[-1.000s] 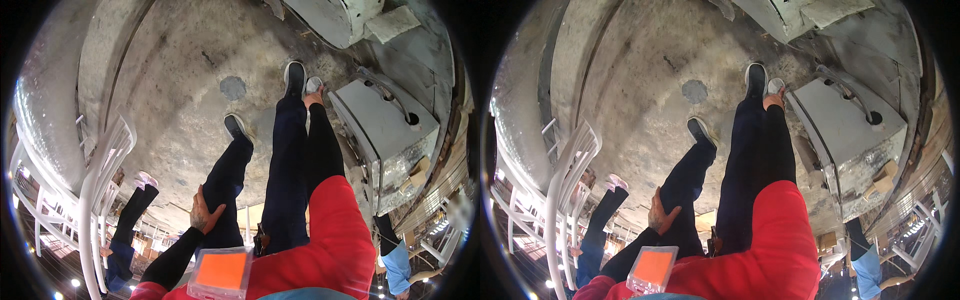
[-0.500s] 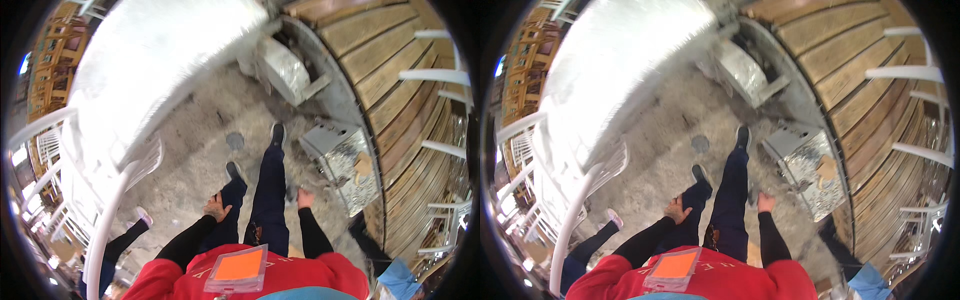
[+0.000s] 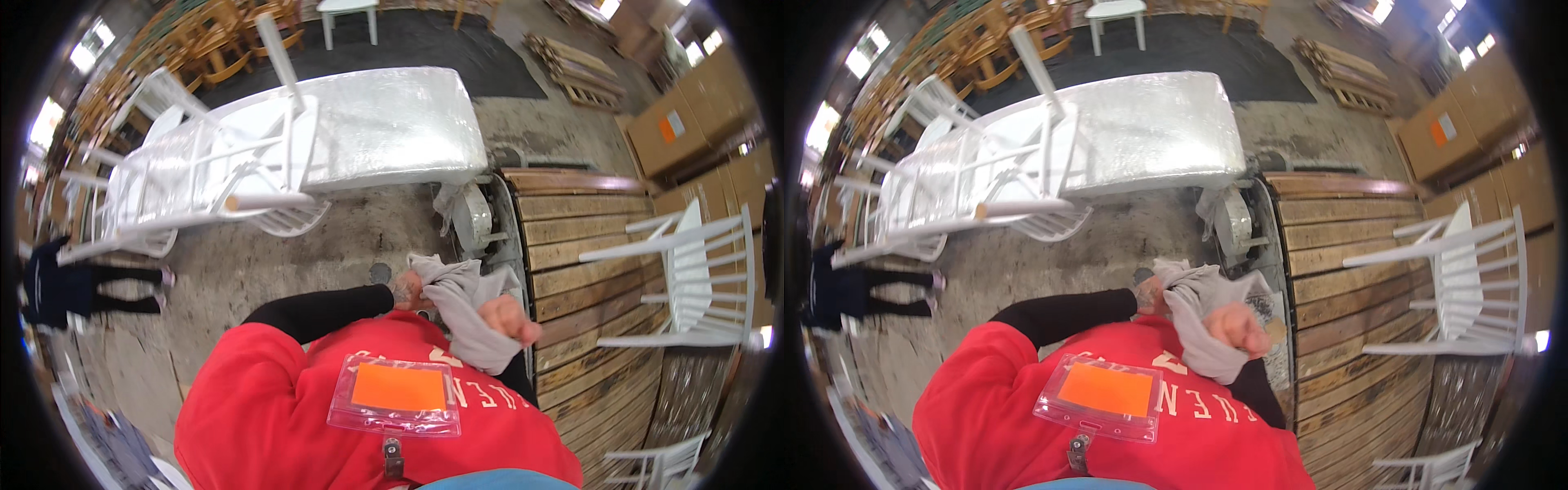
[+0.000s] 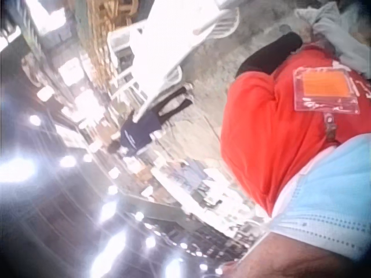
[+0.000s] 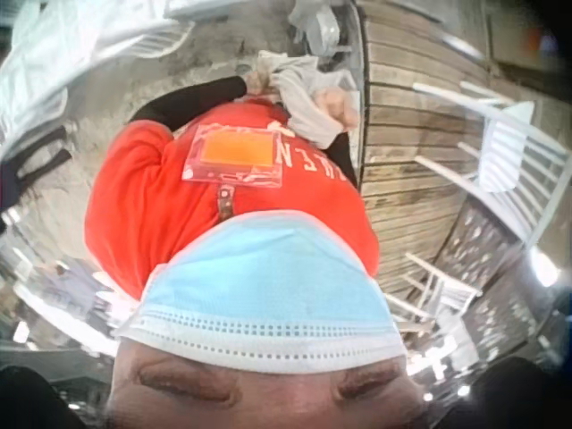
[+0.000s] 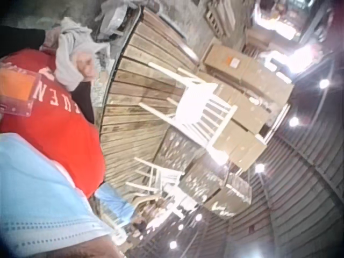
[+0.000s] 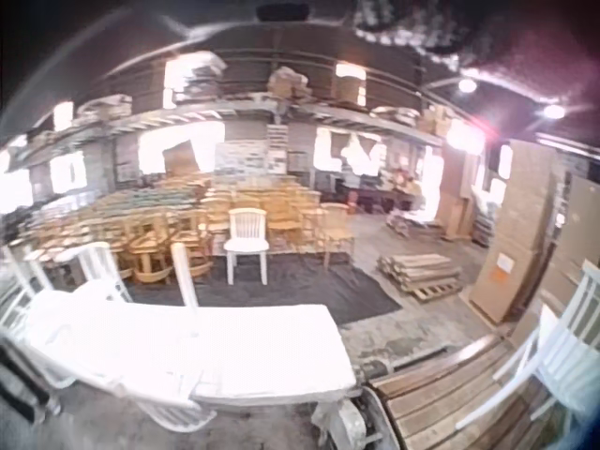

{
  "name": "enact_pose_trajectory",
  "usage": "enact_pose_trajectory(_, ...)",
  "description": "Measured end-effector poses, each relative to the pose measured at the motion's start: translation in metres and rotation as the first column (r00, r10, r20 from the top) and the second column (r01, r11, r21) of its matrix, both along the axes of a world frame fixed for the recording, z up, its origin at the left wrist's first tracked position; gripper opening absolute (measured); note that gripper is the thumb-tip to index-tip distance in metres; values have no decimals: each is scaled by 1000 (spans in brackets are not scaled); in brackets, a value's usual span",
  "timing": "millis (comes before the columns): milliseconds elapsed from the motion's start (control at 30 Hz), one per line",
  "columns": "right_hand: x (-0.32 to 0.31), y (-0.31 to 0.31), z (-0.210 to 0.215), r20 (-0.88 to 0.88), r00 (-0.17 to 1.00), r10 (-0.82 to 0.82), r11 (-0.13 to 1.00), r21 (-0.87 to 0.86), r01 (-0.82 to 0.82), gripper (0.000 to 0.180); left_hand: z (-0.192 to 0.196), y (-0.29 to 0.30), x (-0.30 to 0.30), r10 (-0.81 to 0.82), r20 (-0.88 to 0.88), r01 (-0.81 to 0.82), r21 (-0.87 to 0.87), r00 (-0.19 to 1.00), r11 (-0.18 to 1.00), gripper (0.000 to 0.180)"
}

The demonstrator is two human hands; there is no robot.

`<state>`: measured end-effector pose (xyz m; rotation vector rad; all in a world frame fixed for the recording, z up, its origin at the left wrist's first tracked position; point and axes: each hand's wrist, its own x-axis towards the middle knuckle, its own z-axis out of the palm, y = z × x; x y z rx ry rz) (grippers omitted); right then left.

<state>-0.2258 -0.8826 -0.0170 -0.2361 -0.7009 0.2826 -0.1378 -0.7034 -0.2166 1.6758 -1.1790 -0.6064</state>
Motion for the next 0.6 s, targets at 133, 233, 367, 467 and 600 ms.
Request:
enact_pose_trajectory(133,-3,-36,47,145,969,199,978,-89,-187,22,70,-14,-18,462,-229,-460,67,857,885,41)
enact_pose_trajectory(233,-20,-39,59,-64,984,-168,833,-543,107,32,121,-6,-28,120,-986,-494,49,114,868,34)
enact_pose_trajectory(367,-1,-30,23,629,622,-467,-162,-752,639,85,173,-9,-52,278,-861,-502,30,426,864,41)
enact_pose_trajectory(467,3,5,-3,658,683,-317,-53,-731,680,105,195,-12,-65,515,-730,-588,193,449,786,46)
enact_pose_trajectory(600,22,25,-29,212,932,-293,308,-902,302,68,195,38,-72,407,-823,-556,138,396,820,31)
